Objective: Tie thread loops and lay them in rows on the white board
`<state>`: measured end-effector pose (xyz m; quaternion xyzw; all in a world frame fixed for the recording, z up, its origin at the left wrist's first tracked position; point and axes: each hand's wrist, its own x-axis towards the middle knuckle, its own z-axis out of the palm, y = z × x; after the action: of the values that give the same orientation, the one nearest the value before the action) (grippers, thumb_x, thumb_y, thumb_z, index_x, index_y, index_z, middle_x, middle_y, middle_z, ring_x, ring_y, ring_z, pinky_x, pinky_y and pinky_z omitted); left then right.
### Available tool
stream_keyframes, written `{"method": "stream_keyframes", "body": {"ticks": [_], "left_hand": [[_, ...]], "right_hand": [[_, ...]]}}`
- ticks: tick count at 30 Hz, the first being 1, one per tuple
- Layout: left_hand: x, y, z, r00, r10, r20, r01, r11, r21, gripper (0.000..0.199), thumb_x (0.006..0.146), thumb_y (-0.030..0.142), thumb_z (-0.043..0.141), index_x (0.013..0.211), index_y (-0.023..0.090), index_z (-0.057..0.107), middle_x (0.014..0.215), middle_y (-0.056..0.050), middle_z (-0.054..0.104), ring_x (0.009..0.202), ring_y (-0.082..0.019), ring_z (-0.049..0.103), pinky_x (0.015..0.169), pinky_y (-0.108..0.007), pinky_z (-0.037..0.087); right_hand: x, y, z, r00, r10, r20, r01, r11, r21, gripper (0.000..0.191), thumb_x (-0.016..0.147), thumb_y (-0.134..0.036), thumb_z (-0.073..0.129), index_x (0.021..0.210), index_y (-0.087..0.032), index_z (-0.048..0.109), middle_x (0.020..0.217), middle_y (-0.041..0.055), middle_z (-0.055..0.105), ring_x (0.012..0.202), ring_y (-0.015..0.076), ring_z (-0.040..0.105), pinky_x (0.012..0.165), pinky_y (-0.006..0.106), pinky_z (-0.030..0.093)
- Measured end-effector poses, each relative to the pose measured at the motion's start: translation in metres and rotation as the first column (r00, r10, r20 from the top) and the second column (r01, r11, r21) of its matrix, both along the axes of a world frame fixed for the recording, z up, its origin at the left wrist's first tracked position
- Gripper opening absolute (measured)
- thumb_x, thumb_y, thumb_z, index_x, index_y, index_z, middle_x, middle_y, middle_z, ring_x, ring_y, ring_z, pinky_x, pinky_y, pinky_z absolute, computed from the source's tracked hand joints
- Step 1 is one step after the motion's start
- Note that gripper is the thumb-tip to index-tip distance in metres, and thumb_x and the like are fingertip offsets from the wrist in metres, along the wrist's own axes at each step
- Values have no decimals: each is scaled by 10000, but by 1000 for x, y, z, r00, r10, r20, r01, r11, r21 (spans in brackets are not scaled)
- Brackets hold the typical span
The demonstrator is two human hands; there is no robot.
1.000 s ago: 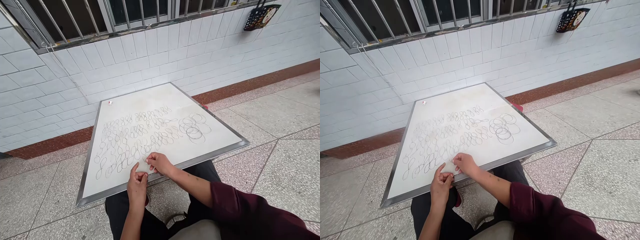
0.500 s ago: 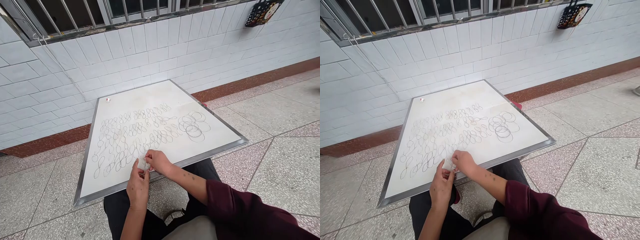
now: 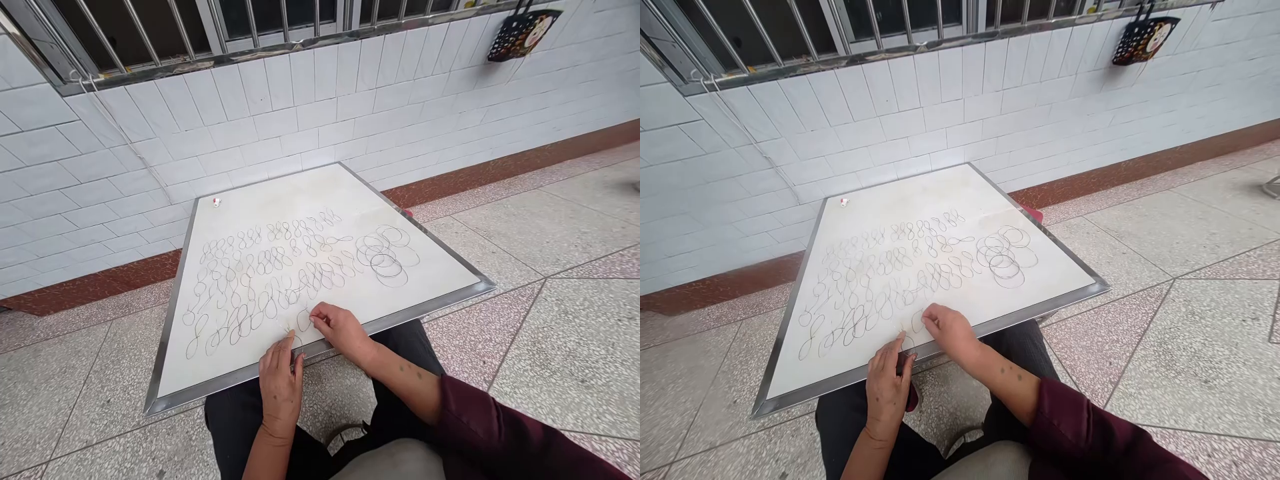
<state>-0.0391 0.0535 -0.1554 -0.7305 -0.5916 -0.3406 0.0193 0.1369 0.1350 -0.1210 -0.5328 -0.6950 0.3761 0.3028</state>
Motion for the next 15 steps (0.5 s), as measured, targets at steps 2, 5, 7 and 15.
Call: {"method": "stream_keyframes", "body": {"ticks": [2,5,7,15], "left_hand": [[-1,1,0,1000,-3,3,3,1000,-2,381,958,240,540,1336,202,555,1181,-122,710,1066,-286,654,898,-471,519],[-3,3,0,1000,-5,10,5,1000,-7,375,964,232,523,1336,195,553,1207,-128,702,1093,-281,650,917,-476,517],[-4,6,1,1000,-8,16,8,1000,-10,377,969,225,508,1342,193,551,1207,-129,703,1098,-276,653,924,-473,519],[-5,6,5,998,-8,55,6,1000,29,369,972,243,507,1331,194,579,1214,-139,703,1134,-296,642,959,-506,506]], "right_hand": [[7,-5,-6,999,-4,-51,4,1000,6,133,922,-285,531,895,-209,636,777,-4,669,664,144,588,632,247,423],[18,-15,-13,993,-5,-116,6,1000,15,152,923,-307,527,886,-206,636,748,-6,654,654,146,580,626,246,437],[24,-22,-18,990,3,-141,0,1000,19,166,925,-320,526,882,-204,635,730,-4,646,645,149,575,621,251,446],[66,-50,-41,997,-15,-71,23,994,111,232,941,-366,504,875,-207,660,750,32,671,670,180,613,653,286,502]]}}
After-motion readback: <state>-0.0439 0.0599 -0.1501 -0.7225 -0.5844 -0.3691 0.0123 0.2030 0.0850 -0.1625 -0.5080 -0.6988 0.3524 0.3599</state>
